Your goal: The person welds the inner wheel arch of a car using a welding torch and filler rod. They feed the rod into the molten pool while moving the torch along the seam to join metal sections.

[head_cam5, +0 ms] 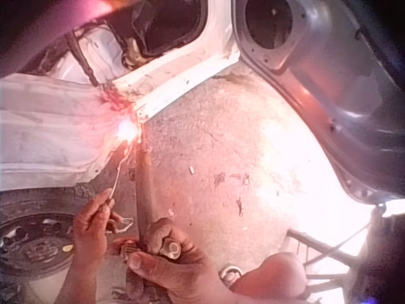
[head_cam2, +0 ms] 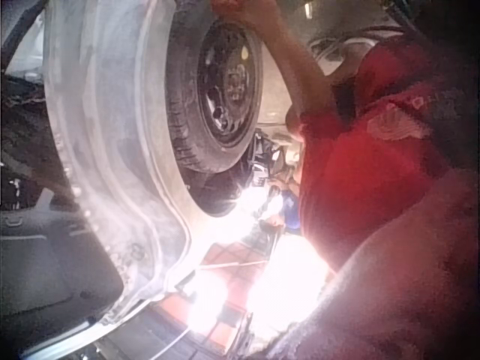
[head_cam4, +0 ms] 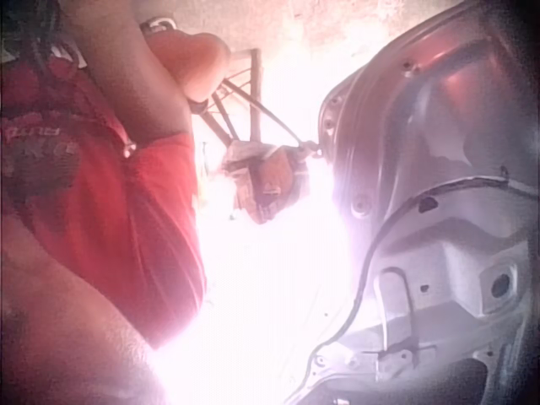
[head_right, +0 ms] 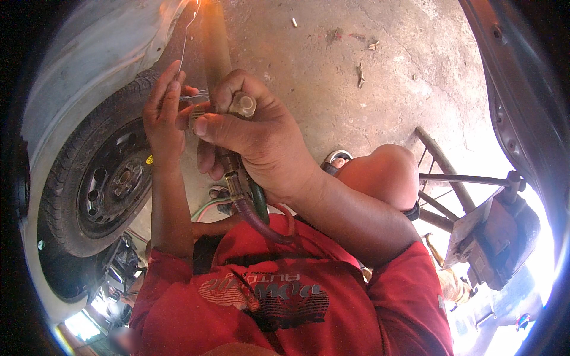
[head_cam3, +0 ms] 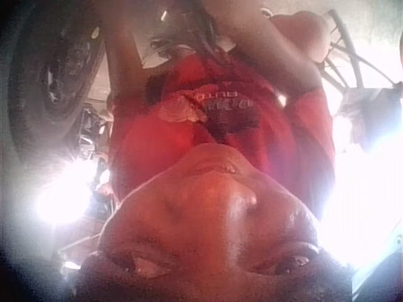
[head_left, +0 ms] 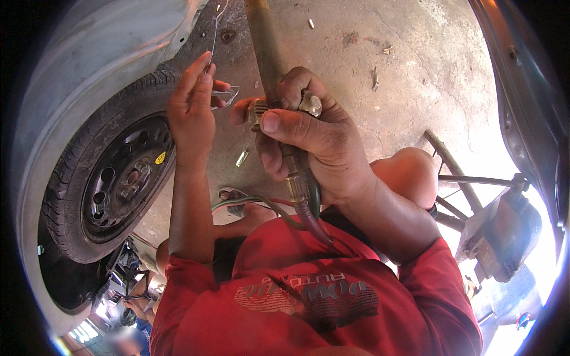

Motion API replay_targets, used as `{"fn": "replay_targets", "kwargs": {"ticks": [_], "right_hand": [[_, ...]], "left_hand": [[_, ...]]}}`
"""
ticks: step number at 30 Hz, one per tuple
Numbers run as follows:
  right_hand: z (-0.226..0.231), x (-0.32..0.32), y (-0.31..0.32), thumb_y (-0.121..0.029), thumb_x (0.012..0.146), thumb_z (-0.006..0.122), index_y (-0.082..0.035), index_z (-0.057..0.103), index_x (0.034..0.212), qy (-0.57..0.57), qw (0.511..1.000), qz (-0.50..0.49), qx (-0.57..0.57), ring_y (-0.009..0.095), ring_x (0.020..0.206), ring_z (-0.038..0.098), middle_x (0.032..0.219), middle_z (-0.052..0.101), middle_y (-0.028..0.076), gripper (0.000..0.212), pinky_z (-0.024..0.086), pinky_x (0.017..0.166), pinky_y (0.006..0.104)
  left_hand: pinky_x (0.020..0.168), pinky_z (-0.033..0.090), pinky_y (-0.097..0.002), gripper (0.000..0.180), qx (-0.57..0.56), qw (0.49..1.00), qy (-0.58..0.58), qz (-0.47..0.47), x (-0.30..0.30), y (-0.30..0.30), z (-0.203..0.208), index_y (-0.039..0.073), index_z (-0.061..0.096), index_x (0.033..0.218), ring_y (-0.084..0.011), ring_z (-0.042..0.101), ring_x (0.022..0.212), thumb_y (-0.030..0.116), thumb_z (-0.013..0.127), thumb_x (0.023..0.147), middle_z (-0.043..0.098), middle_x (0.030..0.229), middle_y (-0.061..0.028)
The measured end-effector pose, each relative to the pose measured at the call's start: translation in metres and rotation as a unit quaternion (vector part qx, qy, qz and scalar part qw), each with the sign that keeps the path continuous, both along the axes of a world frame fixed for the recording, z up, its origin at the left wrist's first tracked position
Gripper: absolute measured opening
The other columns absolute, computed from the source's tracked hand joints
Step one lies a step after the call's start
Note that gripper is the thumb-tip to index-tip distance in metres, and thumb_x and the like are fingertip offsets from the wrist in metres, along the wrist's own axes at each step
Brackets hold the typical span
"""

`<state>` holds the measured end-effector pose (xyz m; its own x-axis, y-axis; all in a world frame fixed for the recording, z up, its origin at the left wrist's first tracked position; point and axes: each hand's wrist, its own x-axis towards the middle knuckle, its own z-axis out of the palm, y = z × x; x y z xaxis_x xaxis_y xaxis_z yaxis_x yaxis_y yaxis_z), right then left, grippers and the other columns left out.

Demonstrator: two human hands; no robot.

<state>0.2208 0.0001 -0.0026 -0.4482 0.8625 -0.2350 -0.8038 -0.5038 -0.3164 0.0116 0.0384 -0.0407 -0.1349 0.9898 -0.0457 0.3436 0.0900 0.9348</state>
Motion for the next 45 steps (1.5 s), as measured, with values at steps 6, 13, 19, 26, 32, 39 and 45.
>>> {"fn": "replay_targets", "kwargs": {"ticks": [6, 13, 19, 26, 32, 39, 45], "right_hand": [[-0.0005, 0.0000, 0.0005, -0.003, 0.098, 0.066, -0.011, 0.047, 0.101, 0.000, 1.000, -0.001, 0.001, 0.017, 0.063, 0.068, 0.104, 0.073, 0.018, 0.020, 0.055, 0.052, 0.0278], [0.0006, -0.0009, 0.0008, -0.004, 0.098, 0.066, -0.010, 0.047, 0.101, 0.011, 1.000, -0.007, -0.001, 0.017, 0.063, 0.069, 0.104, 0.072, 0.017, 0.020, 0.055, 0.052, 0.0270], [-0.0028, -0.0030, 0.0010, -0.004, 0.098, 0.066, -0.010, 0.047, 0.100, 0.000, 1.000, -0.007, 0.009, 0.018, 0.064, 0.069, 0.104, 0.072, 0.017, 0.020, 0.055, 0.052, 0.0275], [0.0035, 0.0007, 0.0010, -0.004, 0.098, 0.067, -0.010, 0.047, 0.100, -0.021, 1.000, -0.004, -0.006, 0.018, 0.064, 0.069, 0.102, 0.072, 0.016, 0.021, 0.055, 0.052, 0.0277], [0.0003, -0.0002, 0.0006, -0.004, 0.098, 0.067, -0.010, 0.047, 0.100, -0.020, 1.000, -0.002, 0.006, 0.017, 0.064, 0.069, 0.104, 0.072, 0.016, 0.021, 0.055, 0.052, 0.0275], [0.0024, -0.0013, -0.0005, -0.004, 0.098, 0.067, -0.011, 0.048, 0.100, -0.027, 1.000, -0.007, -0.005, 0.017, 0.064, 0.069, 0.104, 0.073, 0.016, 0.020, 0.054, 0.052, 0.0271], [0.0009, -0.0009, 0.0005, -0.002, 0.096, 0.067, -0.014, 0.050, 0.098, -0.014, 1.000, 0.000, -0.001, 0.017, 0.062, 0.066, 0.114, 0.067, 0.029, 0.020, 0.051, 0.053, 0.0260]], "left_hand": [[0.065, 0.055, -0.0253, 0.034, -0.004, 1.000, 0.002, -0.002, 0.0005, -0.0001, 0.0008, 0.003, 0.064, 0.137, -0.0127, 0.070, 0.089, 0.012, 0.051, 0.108, 0.070, 0.117, -0.0085], [0.065, 0.054, -0.0251, 0.033, 0.007, 1.000, 0.001, -0.007, 0.0030, -0.0020, 0.0014, 0.004, 0.064, 0.137, -0.0120, 0.069, 0.088, 0.012, 0.051, 0.107, 0.069, 0.117, -0.0073], [0.065, 0.054, -0.0251, 0.033, 0.000, 1.000, -0.011, -0.002, 0.0007, -0.0029, -0.0003, 0.005, 0.064, 0.137, -0.0123, 0.069, 0.088, 0.011, 0.051, 0.108, 0.068, 0.119, -0.0069], [0.065, 0.054, -0.0246, 0.031, -0.003, 1.000, 0.003, -0.012, 0.0032, -0.0037, 0.0017, 0.004, 0.065, 0.135, -0.0124, 0.069, 0.089, 0.009, 0.050, 0.107, 0.066, 0.118, -0.0069], [0.065, 0.055, -0.0244, 0.033, -0.013, 1.000, -0.016, -0.004, 0.0011, -0.0050, 0.0009, 0.005, 0.064, 0.137, -0.0126, 0.069, 0.089, 0.008, 0.050, 0.107, 0.065, 0.122, -0.0073], [0.065, 0.055, -0.0243, 0.033, -0.015, 1.000, -0.021, 0.001, 0.0010, -0.0051, 0.0014, 0.006, 0.064, 0.138, -0.0119, 0.069, 0.089, 0.009, 0.051, 0.108, 0.066, 0.123, -0.0069], [0.065, 0.054, -0.0238, 0.033, -0.027, 1.000, -0.014, 0.007, 0.0007, -0.0047, 0.0039, 0.007, 0.064, 0.138, -0.0116, 0.069, 0.086, 0.010, 0.053, 0.108, 0.066, 0.126, -0.0068]]}}
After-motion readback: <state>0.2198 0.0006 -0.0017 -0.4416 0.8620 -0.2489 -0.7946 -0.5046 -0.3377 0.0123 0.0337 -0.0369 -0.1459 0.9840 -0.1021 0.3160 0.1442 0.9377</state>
